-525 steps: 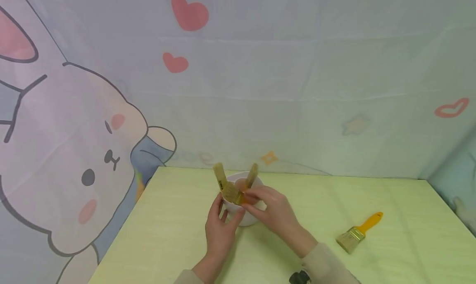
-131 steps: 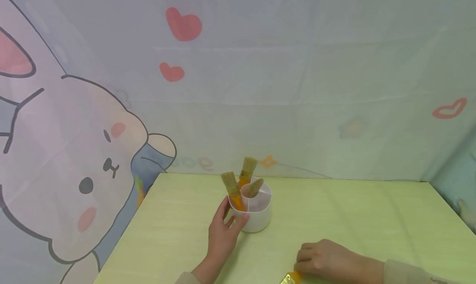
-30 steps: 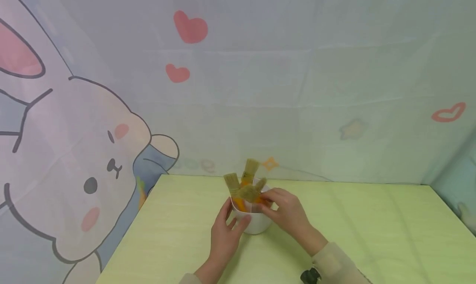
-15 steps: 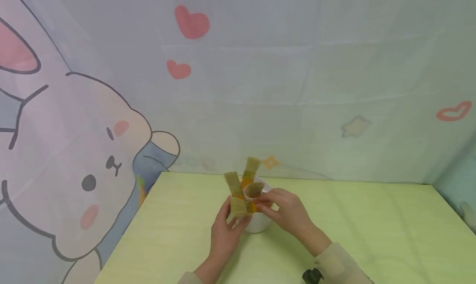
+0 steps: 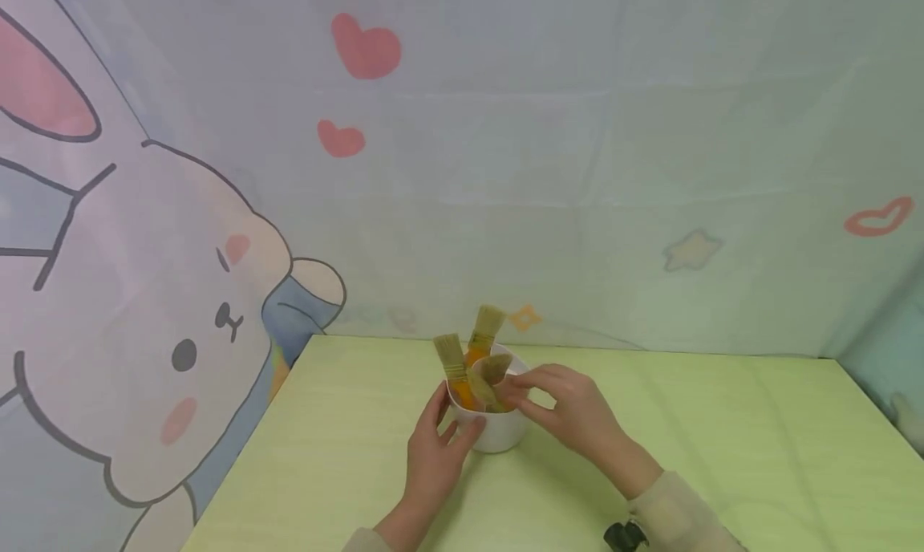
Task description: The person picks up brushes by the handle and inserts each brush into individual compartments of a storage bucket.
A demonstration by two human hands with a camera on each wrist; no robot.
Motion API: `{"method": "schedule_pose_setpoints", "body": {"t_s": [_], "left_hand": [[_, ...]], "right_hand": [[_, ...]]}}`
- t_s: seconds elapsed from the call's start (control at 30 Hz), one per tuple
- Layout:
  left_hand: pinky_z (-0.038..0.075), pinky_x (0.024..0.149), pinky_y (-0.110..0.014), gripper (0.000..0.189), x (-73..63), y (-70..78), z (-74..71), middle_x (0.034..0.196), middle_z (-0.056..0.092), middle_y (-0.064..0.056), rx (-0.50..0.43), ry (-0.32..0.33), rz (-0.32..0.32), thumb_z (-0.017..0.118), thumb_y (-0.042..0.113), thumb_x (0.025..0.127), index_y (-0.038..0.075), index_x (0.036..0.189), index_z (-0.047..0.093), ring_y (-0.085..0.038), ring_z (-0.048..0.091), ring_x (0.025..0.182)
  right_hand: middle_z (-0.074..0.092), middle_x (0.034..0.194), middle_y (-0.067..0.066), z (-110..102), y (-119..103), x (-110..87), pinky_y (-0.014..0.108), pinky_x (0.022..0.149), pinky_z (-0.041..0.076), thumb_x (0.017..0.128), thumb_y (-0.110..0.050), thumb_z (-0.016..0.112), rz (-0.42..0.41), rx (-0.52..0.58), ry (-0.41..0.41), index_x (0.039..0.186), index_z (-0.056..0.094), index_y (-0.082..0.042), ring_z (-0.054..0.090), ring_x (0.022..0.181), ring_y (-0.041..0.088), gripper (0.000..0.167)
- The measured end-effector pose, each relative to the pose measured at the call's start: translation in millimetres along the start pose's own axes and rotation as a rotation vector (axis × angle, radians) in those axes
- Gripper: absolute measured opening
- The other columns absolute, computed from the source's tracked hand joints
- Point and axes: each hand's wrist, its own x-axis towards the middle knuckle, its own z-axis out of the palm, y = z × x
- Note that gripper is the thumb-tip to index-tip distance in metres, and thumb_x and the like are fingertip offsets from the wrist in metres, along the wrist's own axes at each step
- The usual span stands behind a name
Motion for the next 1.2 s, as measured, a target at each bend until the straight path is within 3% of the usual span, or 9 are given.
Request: {"method": "schedule_pose_setpoints", "body": {"t_s": [0.23, 0.47, 0.7, 0.83, 1.0, 1.2], "left_hand": [[0.052, 0.116, -0.047, 0.082, 1.5, -0.7, -6.7, 0.168, 0.040, -0.018, 0.029, -0.012, -0.003, 0.081, 0.032, 0.098, 0.002, 0.162, 0.040, -0.040, 0.041, 0.154], [0.051, 0.117, -0.048, 0.082, 3.7, 4.7, -24.2, 0.169, 0.040, -0.018, 0.064, -0.038, -0.002, 0.082, 0.029, 0.098, 0.003, 0.163, 0.039, -0.040, 0.041, 0.154], [0.051, 0.119, -0.046, 0.081, 11.1, 7.7, -50.3, 0.168, 0.042, -0.013, 0.139, -0.052, -0.004, 0.082, 0.028, 0.098, 0.008, 0.164, 0.040, -0.034, 0.042, 0.154], [0.049, 0.120, -0.050, 0.082, 15.9, 9.9, -66.0, 0.168, 0.043, -0.012, 0.244, -0.074, 0.056, 0.082, 0.032, 0.098, 0.010, 0.165, 0.040, -0.035, 0.045, 0.152], [0.047, 0.120, -0.059, 0.078, 14.1, 9.7, -86.3, 0.164, 0.048, -0.012, 0.474, -0.092, 0.110, 0.079, 0.039, 0.099, 0.012, 0.163, 0.044, -0.037, 0.049, 0.148], [0.052, 0.111, -0.065, 0.076, 9.8, 6.8, -109.8, 0.164, 0.049, -0.015, 0.734, -0.115, 0.157, 0.077, 0.044, 0.099, 0.011, 0.161, 0.048, -0.041, 0.051, 0.146]], "right_hand": [[0.081, 0.097, -0.001, -21, 10, -1.9, 0.036, 0.073, 0.068, 0.076, -0.008, 0.095, -0.002, -0.054, -0.021, 0.103, 0.082, -0.010, 0.077, 0.087, 0.018, 0.031], [0.081, 0.101, 0.001, -42, 21, -4.8, 0.039, 0.073, 0.068, 0.076, -0.008, 0.095, 0.016, -0.098, -0.066, 0.107, 0.082, -0.010, 0.077, 0.090, 0.020, 0.034], [0.080, 0.110, 0.001, -65, 26, -11.4, 0.041, 0.081, 0.067, 0.083, -0.014, 0.092, 0.124, -0.127, -0.182, 0.117, 0.081, -0.010, 0.076, 0.099, 0.022, 0.035], [0.079, 0.117, 0.002, -80, 28, -16.3, 0.047, 0.089, 0.066, 0.088, -0.018, 0.089, 0.211, -0.147, -0.256, 0.123, 0.079, -0.010, 0.075, 0.108, 0.027, 0.037], [0.076, 0.126, 0.003, -99, 26, -25.8, 0.053, 0.097, 0.063, 0.096, -0.029, 0.083, 0.338, -0.163, -0.367, 0.131, 0.076, -0.013, 0.072, 0.118, 0.031, 0.040], [0.075, 0.129, 0.006, -117, 32, -50.4, 0.055, 0.096, 0.063, 0.096, -0.031, 0.083, 0.377, -0.204, -0.396, 0.136, 0.073, -0.012, 0.071, 0.118, 0.033, 0.046]]}}
